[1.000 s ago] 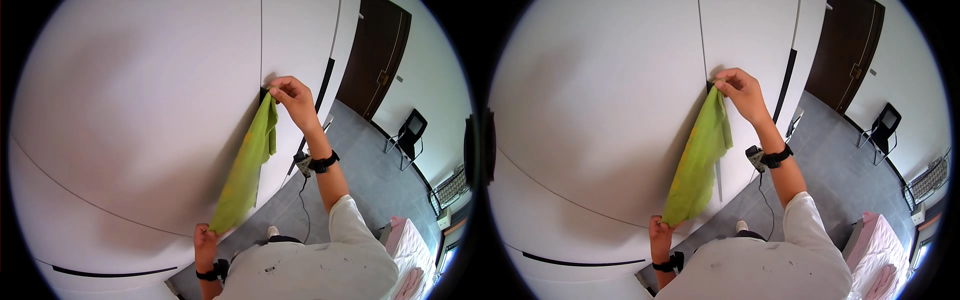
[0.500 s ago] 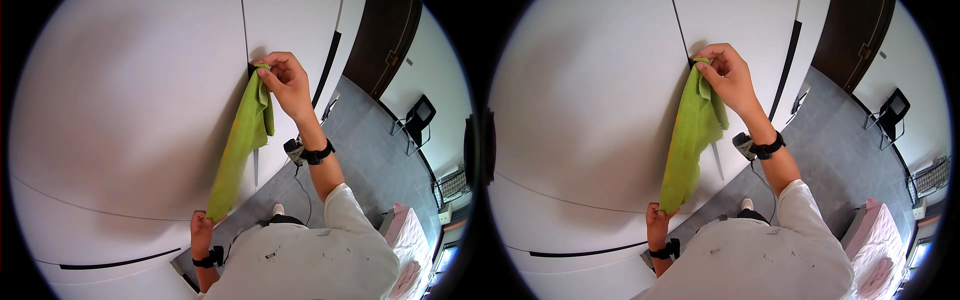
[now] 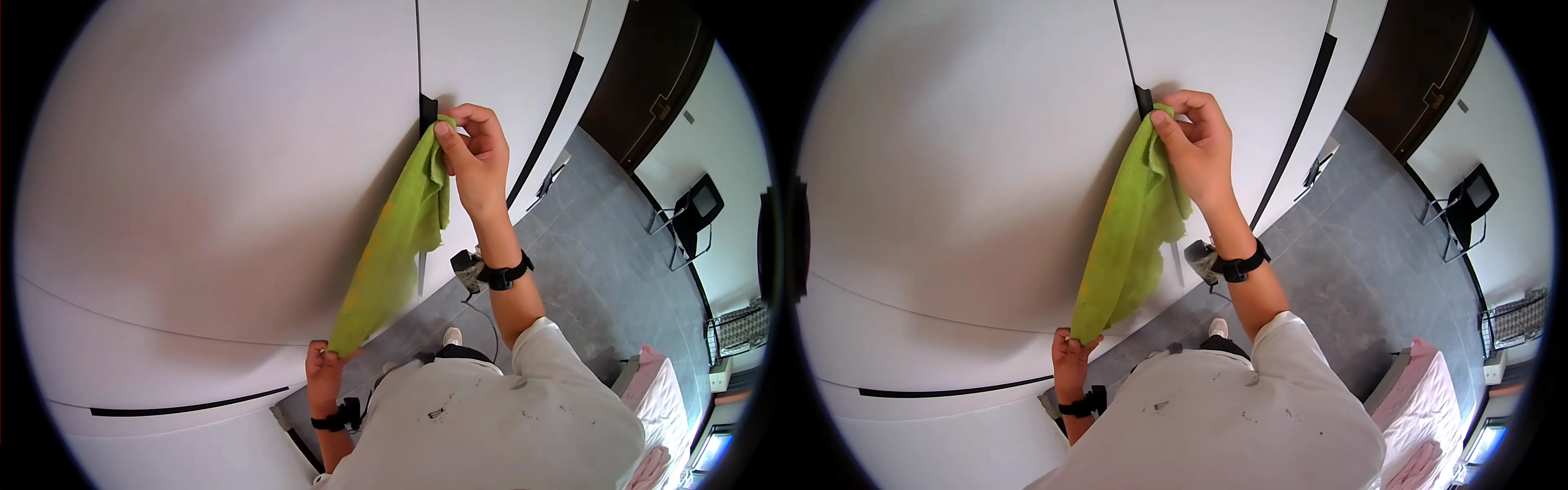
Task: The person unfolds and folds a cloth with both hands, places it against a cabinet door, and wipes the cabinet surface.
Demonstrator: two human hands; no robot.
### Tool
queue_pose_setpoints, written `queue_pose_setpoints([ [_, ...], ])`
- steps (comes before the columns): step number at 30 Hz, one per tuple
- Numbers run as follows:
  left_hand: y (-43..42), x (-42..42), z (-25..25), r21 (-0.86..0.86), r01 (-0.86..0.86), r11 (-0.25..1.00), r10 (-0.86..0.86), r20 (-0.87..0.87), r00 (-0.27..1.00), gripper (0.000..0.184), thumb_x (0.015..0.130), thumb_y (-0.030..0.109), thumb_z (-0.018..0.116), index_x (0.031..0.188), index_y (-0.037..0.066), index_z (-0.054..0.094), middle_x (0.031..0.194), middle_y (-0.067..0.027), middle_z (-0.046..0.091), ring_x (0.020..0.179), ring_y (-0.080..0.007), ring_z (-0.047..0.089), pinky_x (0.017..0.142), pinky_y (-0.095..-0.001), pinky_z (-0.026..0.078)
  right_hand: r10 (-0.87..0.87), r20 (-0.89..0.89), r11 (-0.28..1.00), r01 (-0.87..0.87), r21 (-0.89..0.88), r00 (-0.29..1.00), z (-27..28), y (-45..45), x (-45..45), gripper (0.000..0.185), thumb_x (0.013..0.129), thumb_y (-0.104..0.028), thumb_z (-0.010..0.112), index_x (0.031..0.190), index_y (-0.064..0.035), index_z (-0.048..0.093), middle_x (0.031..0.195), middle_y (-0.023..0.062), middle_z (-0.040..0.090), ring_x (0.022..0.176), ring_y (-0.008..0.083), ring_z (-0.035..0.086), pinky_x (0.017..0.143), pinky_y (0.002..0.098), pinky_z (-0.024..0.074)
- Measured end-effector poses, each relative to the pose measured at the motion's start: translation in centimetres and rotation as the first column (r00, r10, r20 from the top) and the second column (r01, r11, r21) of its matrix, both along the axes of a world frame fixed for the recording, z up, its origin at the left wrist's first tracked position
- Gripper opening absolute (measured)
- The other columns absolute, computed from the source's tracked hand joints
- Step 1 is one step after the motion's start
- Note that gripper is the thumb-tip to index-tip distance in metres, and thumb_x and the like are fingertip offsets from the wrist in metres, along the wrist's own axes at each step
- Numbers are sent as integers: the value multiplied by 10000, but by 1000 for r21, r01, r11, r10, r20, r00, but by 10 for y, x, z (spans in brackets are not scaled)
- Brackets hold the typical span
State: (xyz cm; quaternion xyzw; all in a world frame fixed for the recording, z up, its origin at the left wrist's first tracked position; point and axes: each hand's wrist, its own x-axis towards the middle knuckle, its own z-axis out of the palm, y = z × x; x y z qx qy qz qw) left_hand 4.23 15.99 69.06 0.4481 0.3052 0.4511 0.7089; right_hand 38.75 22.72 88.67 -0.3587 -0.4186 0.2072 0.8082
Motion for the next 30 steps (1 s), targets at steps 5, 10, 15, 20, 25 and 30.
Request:
queue_pose_setpoints([
  [5,10,-12,6,101,-68,993,61,80,995,270,940,252,527,1003,15,413,1012,-111,570,948,-241,605,911,-468,494,7,97,997,-14,74,995,1,1,-2,196,866,1,611,1031,-20,507,939,49,604,685,61,569,492,187,396],
  [10,14,-19,10,158,-67,985,55,78,995,265,938,250,530,999,19,415,1004,-103,574,969,-225,598,914,-472,493,-31,162,996,17,87,986,6,-1,-7,151,874,-28,616,1002,-23,537,881,32,607,674,51,556,498,191,397],
  [15,4,-29,5,158,-62,985,39,145,989,263,934,240,537,999,16,414,1000,-103,576,969,-226,600,917,-474,495,-47,203,998,37,50,978,5,0,-9,140,874,-49,627,998,-26,566,833,13,612,692,49,547,530,193,415],
  [20,0,-33,-9,130,-42,991,26,116,993,267,935,242,534,1005,16,411,1011,-104,562,961,-237,605,919,-477,492,-158,401,986,169,9,902,4,-1,-7,125,859,-72,655,962,-14,616,813,7,636,734,56,569,626,185,458],
  [25,1,-42,-27,113,-52,992,39,115,993,267,936,239,534,1003,15,405,998,-104,553,962,-244,603,920,-477,492,-105,497,990,138,-31,861,0,-1,-6,137,858,-56,646,982,-6,617,856,29,658,794,76,601,678,203,486],
  [30,4,-57,-40,87,-127,988,120,86,989,236,942,210,531,986,21,397,938,-100,549,907,-229,600,908,-457,499,-26,596,995,76,-60,803,-19,5,3,149,859,-28,627,1006,-3,627,863,40,656,799,104,616,746,223,506],
])
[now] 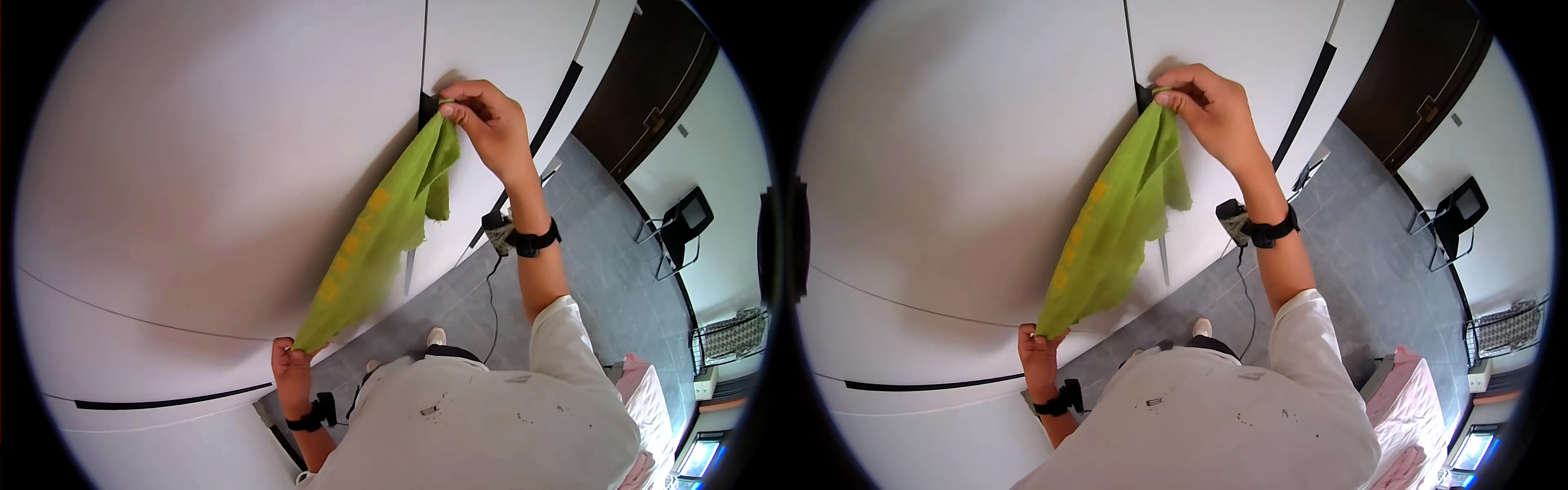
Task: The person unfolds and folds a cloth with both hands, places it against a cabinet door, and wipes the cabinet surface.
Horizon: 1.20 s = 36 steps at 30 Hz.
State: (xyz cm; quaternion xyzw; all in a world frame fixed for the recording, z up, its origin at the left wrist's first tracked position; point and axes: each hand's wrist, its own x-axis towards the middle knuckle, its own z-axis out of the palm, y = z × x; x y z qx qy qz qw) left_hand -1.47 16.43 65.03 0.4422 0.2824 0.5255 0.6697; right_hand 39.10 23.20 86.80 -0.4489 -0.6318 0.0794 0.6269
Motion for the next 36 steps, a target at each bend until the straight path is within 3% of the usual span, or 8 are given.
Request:
queue_pose_setpoints([
  [2,2,-7,3,119,-216,969,240,-255,937,158,950,130,510,978,29,392,899,-93,543,811,-204,580,853,-426,519,70,-2,996,-70,-51,998,-2,-2,4,148,856,-16,623,1004,0,628,862,42,655,800,105,614,749,225,502],
  [5,7,-15,35,197,-444,874,457,-20,889,108,969,133,450,972,44,389,815,-69,508,661,-152,553,617,-282,468,175,74,959,-153,-237,982,-8,-18,27,144,852,-19,633,990,10,610,889,26,596,818,93,574,744,225,481],
  [7,12,-17,71,321,-500,804,577,-224,785,98,972,125,435,1002,44,390,805,-81,515,568,-146,534,580,-270,446,391,121,880,-332,-341,912,-25,-12,46,117,857,-33,633,959,7,593,871,21,585,800,90,562,738,228,473],
  [13,21,0,143,480,-303,823,509,-388,769,141,972,128,443,1064,39,383,1129,-245,593,621,-187,638,626,-246,461,135,130,959,-97,-265,982,-22,-16,38,69,901,-81,594,943,-33,568,786,20,619,691,68,558,581,208,433],
  [15,23,9,150,500,-289,816,490,-335,805,151,973,130,443,1078,45,376,1148,-252,586,660,-192,649,661,-247,467,156,-338,961,-221,-163,928,-7,-21,20,106,922,-105,569,995,-60,508,786,39,624,678,71,556,557,204,416],
  [21,34,29,151,550,-529,646,714,-190,674,169,969,120,450,1107,61,372,1131,-222,601,860,-170,627,700,-240,452,181,-414,983,-176,50,892,-23,-8,8,158,939,-108,534,1067,-39,472,854,87,640,727,120,601,585,241,458],
  [29,33,23,146,633,-376,676,687,-358,633,187,949,27,440,1136,36,456,1097,-135,623,925,-135,598,683,-206,425,150,-288,988,-154,7,946,-42,-7,27,172,934,-86,536,1085,-4,530,884,67,624,782,123,599,612,231,459],
  [36,33,45,136,734,-236,637,769,-626,132,135,959,92,467,1060,13,511,876,-91,651,781,-133,631,641,-242,452,89,-313,983,-134,-124,946,-55,-15,37,164,967,-158,489,1063,-27,470,918,74,603,801,142,605,638,246,482],
])
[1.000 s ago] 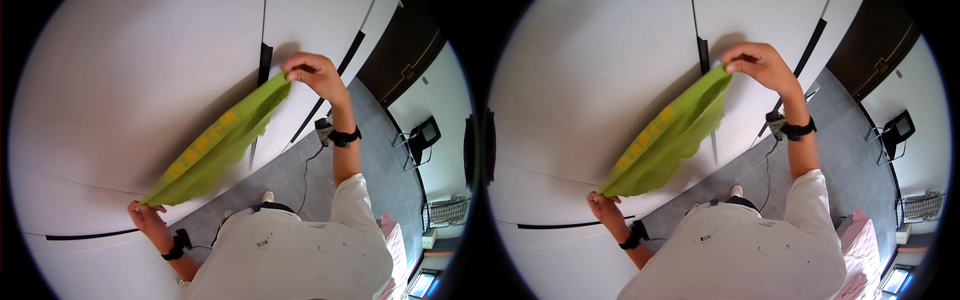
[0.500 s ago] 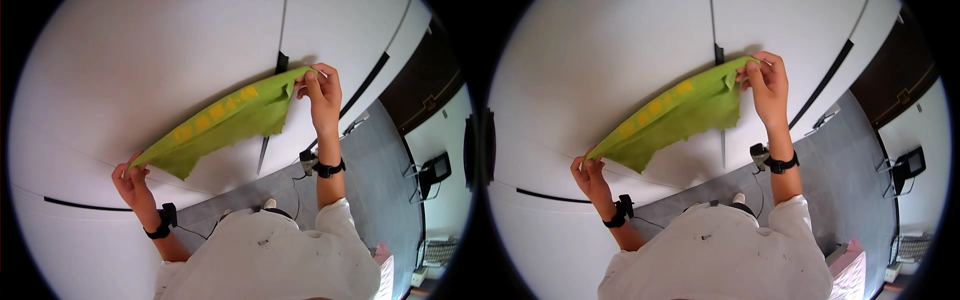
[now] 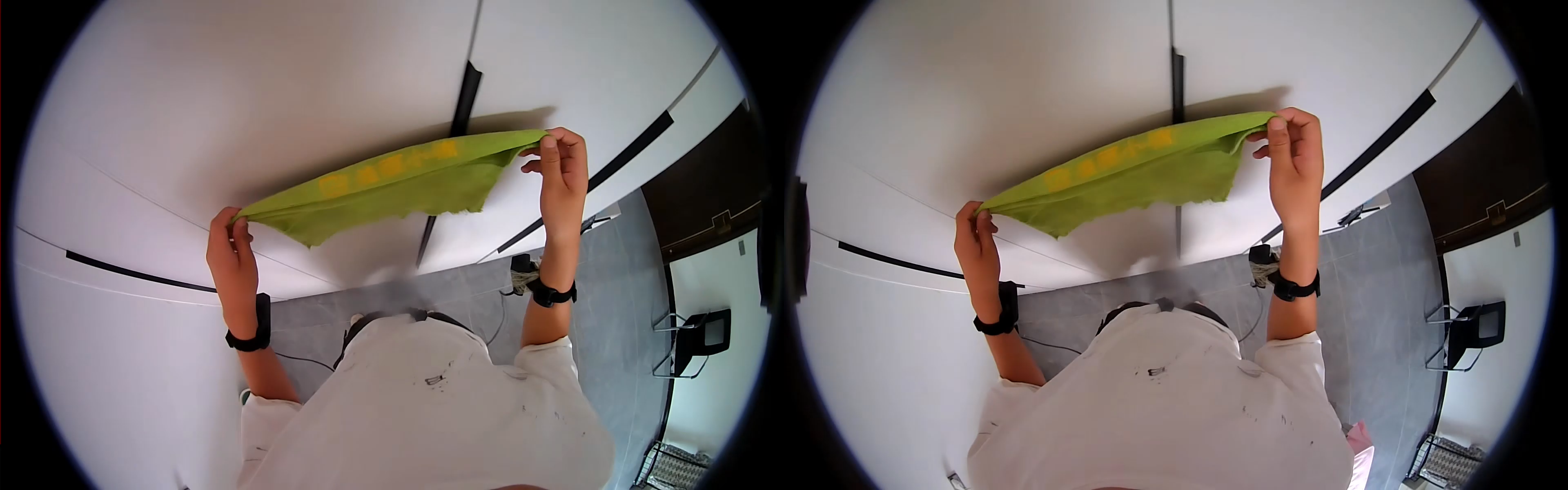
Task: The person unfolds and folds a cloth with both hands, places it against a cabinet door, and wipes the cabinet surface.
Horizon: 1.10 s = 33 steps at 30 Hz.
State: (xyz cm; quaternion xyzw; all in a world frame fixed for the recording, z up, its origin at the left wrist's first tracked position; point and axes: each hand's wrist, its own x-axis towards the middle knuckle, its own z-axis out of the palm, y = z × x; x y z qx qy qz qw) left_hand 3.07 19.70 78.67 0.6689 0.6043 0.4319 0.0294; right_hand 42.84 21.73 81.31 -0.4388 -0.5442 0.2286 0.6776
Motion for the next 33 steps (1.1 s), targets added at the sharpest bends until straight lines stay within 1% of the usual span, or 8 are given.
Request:
queue_pose_setpoints([
  [7,-25,47,-54,-271,219,937,-26,571,820,192,1007,210,359,1084,36,382,978,-122,633,927,-211,650,761,-295,475,-104,110,984,118,-134,989,-36,-29,42,188,936,-100,535,1099,-6,536,900,62,641,789,86,578,697,227,472],
  [13,-15,70,-97,-355,372,858,-4,719,695,156,986,162,390,1074,33,389,1052,-121,567,1012,-224,613,817,-313,478,90,-326,938,-190,-288,941,-83,-20,66,273,898,-114,600,1153,-19,576,875,43,652,771,71,571,704,216,463],
  [17,-59,50,-100,70,246,967,-237,608,758,329,976,241,417,1198,-3,419,1176,-138,477,1146,-309,493,997,-444,401,129,-181,987,-144,-73,975,-66,-82,85,455,925,-231,568,1292,9,445,952,72,655,882,132,605,796,269,468],
  [20,-91,72,-91,374,494,785,-223,914,-337,727,937,555,281,1393,-12,295,1457,-181,297,1308,-343,323,1100,-503,200,394,-549,845,-526,-99,737,-59,-125,71,762,912,-518,421,1394,50,261,1136,131,610,1063,244,584,971,380,408],
  [22,-98,78,-133,294,582,758,164,779,-606,747,937,553,274,1424,-12,242,1439,-191,326,1302,-311,350,1083,-451,257,321,-638,793,-567,-222,700,-69,-124,52,688,917,-425,462,1392,37,275,1140,123,605,1047,224,587,951,357,425],
  [27,-84,107,-144,110,889,445,-42,994,-103,593,886,342,573,1316,-33,413,1275,-133,521,1167,-234,497,1018,-360,354,355,-541,593,-631,-500,762,-117,-117,55,546,897,-104,541,1387,-17,315,1120,108,607,988,165,598,857,295,474],
  [30,-79,89,-149,-222,804,552,-42,956,292,491,863,210,624,1259,-27,460,1183,-104,570,1082,-201,542,959,-324,397,303,-659,616,-669,-416,688,-122,-116,60,541,856,45,541,1362,-55,375,1069,85,618,935,121,595,795,255,482],
  [33,-85,89,-112,-115,652,750,-67,967,247,389,874,135,600,1213,-17,485,1133,-76,584,1025,-162,558,907,-294,425,323,-640,727,-616,-304,697,-114,-116,61,475,878,6,541,1333,-59,419,987,66,634,909,102,594,780,255,481],
])
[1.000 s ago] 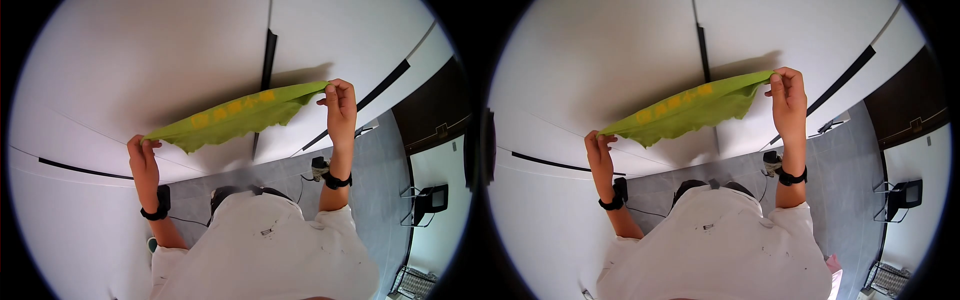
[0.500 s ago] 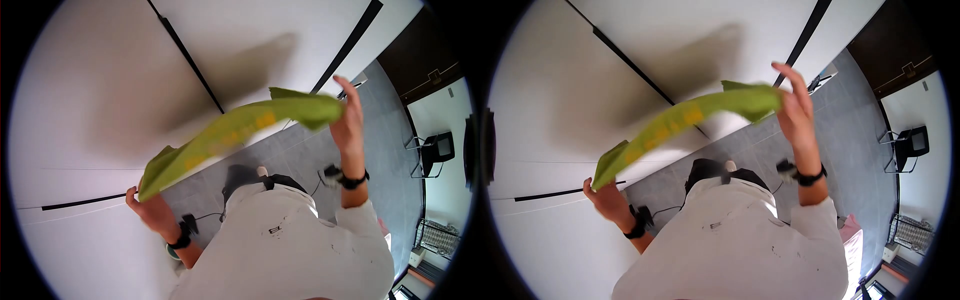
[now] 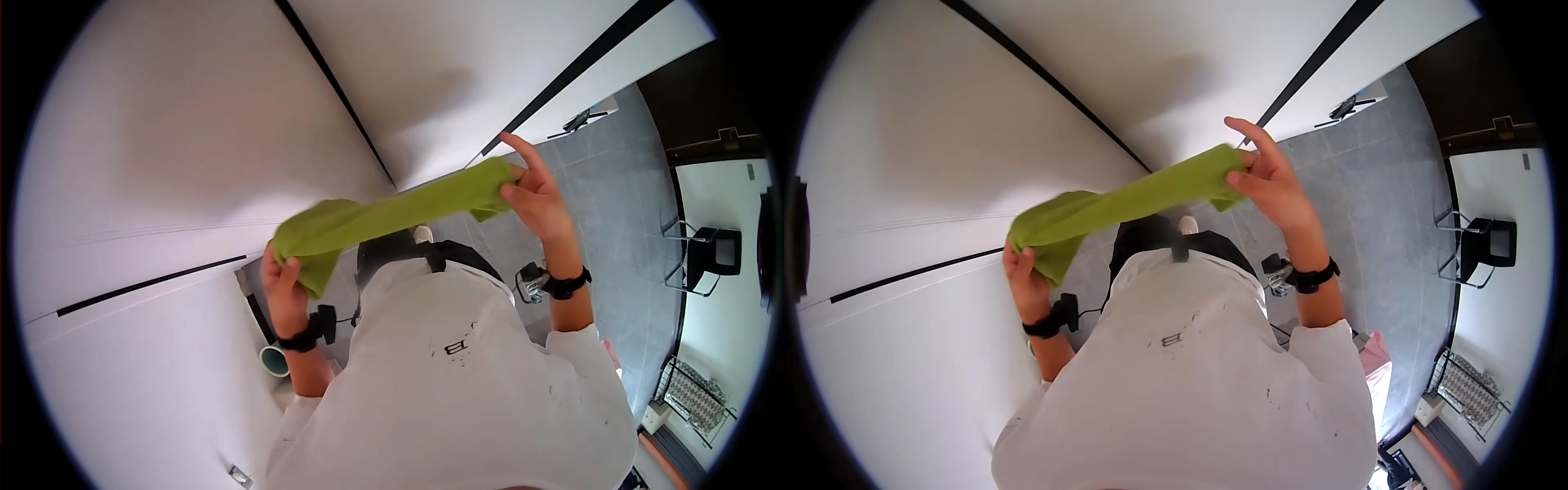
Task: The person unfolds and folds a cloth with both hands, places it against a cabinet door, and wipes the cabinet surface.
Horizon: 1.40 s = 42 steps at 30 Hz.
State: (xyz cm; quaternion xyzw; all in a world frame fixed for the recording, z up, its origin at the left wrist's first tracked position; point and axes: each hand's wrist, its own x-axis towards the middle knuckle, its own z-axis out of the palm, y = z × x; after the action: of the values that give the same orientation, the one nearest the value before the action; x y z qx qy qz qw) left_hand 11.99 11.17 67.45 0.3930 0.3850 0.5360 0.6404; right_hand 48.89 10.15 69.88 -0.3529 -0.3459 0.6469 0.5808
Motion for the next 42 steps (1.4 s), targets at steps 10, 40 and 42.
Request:
queue_pose_setpoints([
  [10,8,-18,-17,-38,-17,999,11,-136,991,287,941,264,539,1006,-14,573,908,-15,586,809,-81,520,706,-239,434,-318,310,947,314,64,896,-37,5,14,196,929,-93,547,1108,-34,599,851,-24,587,792,49,518,704,207,423],
  [40,-29,-77,20,153,-302,941,307,-5,952,471,858,-24,576,1306,10,436,1083,-93,609,952,-156,586,858,-280,458,-73,517,916,-147,372,853,82,62,-54,210,862,1,596,1072,8,611,896,40,645,800,79,586,707,218,471],
  [42,-24,-93,4,218,-354,909,383,-108,917,339,858,-20,585,1193,-14,537,1021,-64,627,890,-136,590,833,-260,460,-110,486,930,-83,358,867,77,72,-48,205,859,2,601,1064,17,612,911,49,661,798,83,599,711,220,477],
])
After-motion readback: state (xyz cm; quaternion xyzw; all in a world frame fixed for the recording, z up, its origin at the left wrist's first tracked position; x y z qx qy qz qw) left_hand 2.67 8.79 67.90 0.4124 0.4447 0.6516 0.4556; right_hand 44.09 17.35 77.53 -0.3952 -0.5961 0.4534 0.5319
